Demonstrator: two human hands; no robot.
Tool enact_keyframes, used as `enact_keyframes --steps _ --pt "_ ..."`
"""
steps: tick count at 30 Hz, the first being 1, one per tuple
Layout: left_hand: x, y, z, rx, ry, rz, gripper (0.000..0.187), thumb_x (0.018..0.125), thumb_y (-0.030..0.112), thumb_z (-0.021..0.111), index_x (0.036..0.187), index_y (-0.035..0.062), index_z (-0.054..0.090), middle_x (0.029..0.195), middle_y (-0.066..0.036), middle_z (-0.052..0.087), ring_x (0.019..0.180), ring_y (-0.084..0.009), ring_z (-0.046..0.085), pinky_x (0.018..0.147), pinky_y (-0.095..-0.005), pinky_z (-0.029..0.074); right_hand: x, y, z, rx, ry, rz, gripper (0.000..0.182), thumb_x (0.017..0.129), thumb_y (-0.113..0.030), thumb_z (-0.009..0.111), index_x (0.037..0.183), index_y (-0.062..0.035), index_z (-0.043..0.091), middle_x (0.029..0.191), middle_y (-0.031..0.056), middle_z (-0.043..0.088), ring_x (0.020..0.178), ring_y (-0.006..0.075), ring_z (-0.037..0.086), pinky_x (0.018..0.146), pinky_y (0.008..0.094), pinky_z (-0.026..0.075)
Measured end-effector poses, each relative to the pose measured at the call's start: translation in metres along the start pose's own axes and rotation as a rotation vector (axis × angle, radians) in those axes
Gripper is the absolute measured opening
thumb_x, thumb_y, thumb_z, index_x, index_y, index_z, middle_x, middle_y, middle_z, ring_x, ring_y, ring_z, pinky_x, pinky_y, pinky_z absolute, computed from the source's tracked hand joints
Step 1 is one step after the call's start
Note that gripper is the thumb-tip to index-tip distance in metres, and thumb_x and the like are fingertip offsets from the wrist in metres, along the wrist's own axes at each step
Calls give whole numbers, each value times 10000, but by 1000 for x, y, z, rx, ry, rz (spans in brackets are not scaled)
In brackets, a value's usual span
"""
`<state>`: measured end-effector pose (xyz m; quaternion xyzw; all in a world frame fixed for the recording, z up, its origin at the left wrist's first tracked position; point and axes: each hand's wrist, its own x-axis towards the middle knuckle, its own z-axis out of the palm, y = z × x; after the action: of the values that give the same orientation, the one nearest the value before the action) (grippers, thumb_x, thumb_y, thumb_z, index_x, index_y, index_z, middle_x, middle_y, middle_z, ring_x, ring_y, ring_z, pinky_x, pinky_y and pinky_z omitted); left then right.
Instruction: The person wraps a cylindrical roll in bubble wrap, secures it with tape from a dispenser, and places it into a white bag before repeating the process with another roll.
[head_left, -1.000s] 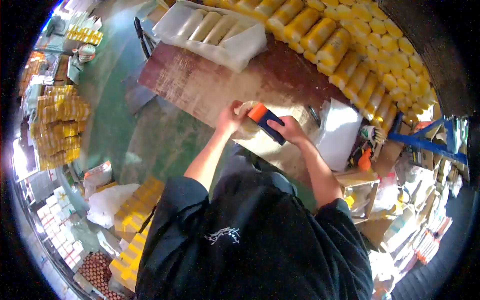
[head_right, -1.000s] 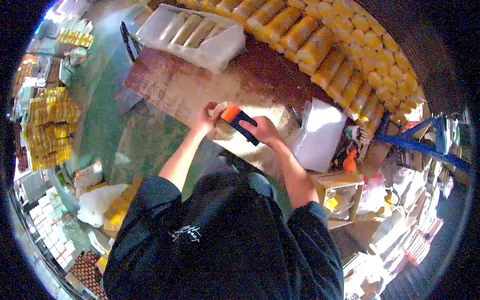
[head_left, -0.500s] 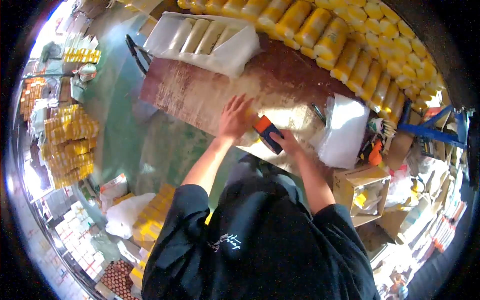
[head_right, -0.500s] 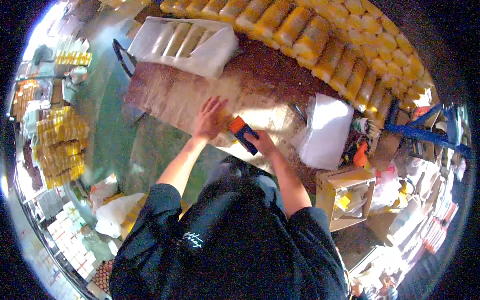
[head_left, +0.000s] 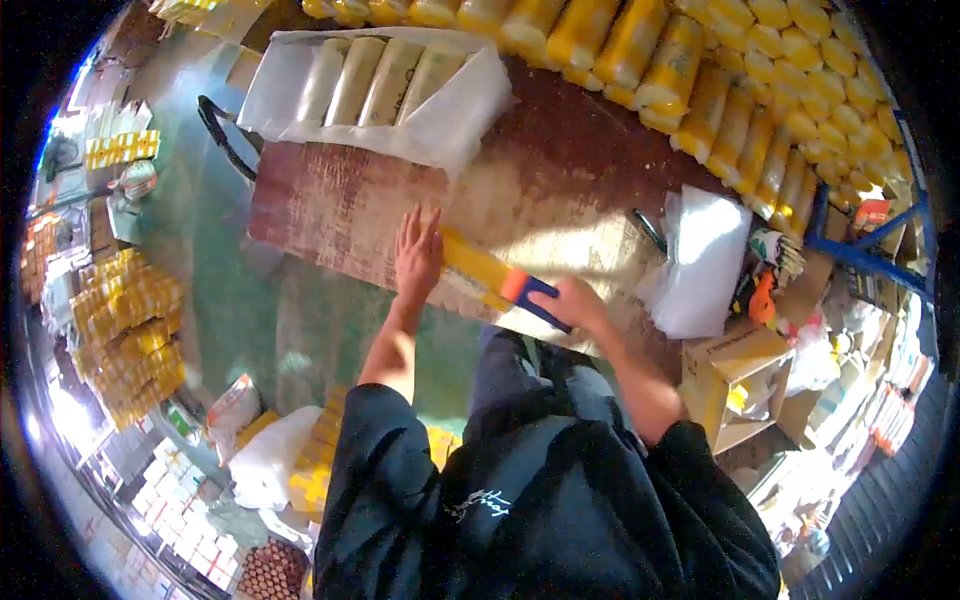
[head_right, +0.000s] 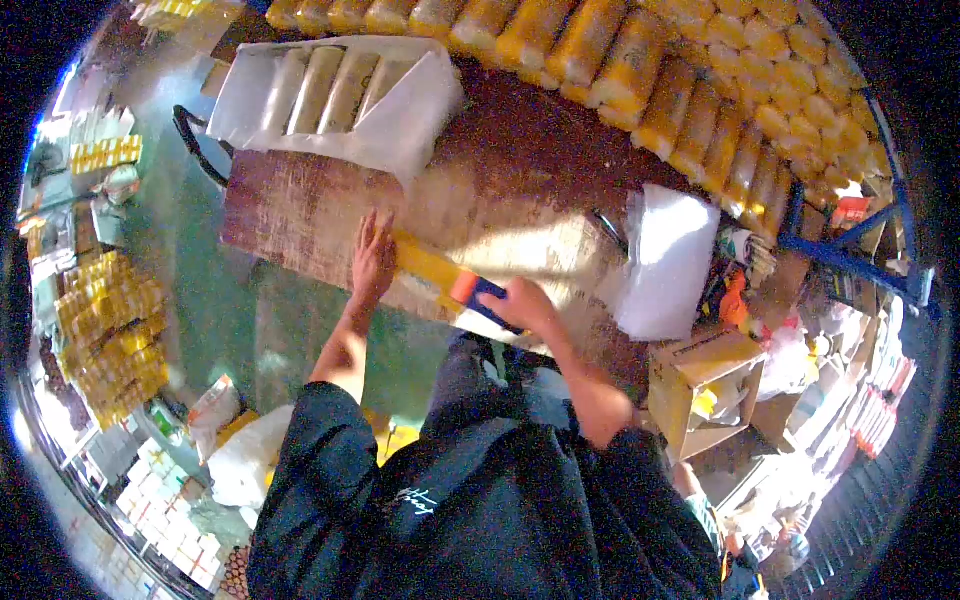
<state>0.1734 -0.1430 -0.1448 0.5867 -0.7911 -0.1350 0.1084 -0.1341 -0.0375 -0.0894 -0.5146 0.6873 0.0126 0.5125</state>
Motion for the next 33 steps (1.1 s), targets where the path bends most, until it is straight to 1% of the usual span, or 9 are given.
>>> enact_keyframes --steps 6,9,10,15,21,26,30,31,33 --pt "-14 63 -13 -148 -439 339 624 970 322 584 1548 161 414 1605 -119 390 1507 -338 303 1239 -501 212 -28 8 -15 365 -242 223 571 871 -563 709 900 6 748 693 74 698 576 157 646 580 344 535" --pt "-11 69 -17 -97 -465 480 702 951 395 596 1556 113 378 1596 -155 387 1509 -357 289 1246 -511 200 -39 48 4 527 -209 61 541 910 -513 705 879 27 725 669 93 693 578 159 663 585 337 535" --pt "-13 74 -19 -116 -457 486 710 946 399 602 1554 107 381 1591 -164 390 1506 -361 293 1247 -507 199 -40 60 9 314 -155 71 498 928 -470 710 896 26 724 683 91 699 582 152 666 584 321 534" --pt "-31 106 -12 5 -545 799 656 877 328 664 1463 94 482 1506 -184 461 1465 -348 352 1230 -509 245 -57 65 35 652 -204 196 504 931 -483 703 980 18 731 737 69 713 678 175 693 673 355 553" --pt "-44 93 27 116 -329 881 417 855 210 655 1272 227 645 1315 -139 564 1282 -341 491 1123 -536 370 -68 109 70 570 -55 99 554 905 -547 695 927 3 754 780 116 741 738 206 724 718 367 559" --pt "-5 141 -69 -122 -408 746 816 663 379 869 1420 252 591 1322 -144 560 1293 -363 488 1103 -530 380 -116 53 -6 759 -93 35 578 901 -555 685 904 19 757 739 122 737 670 206 711 675 365 556" --pt "-5 149 -134 -571 -625 310 832 704 340 857 1461 208 538 1506 -191 471 1478 -363 348 1153 -521 337 -147 -28 -63 698 -65 -36 528 912 -498 688 862 26 742 735 124 729 667 197 705 657 375 555" --pt "-6 146 -132 -431 -543 391 836 712 336 853 1469 198 525 1522 -187 456 1487 -361 333 1165 -522 325 -139 -34 -57 688 -2 -106 492 938 -481 686 895 8 719 688 48 686 600 121 644 560 297 510" --pt "-10 139 -116 -152 -373 533 844 730 329 846 1485 177 501 1553 -180 427 1504 -357 303 1188 -524 301 -119 -46 -54 527 3 -24 620 857 -586 690 844 33 731 726 168 718 676 267 716 672 399 557"
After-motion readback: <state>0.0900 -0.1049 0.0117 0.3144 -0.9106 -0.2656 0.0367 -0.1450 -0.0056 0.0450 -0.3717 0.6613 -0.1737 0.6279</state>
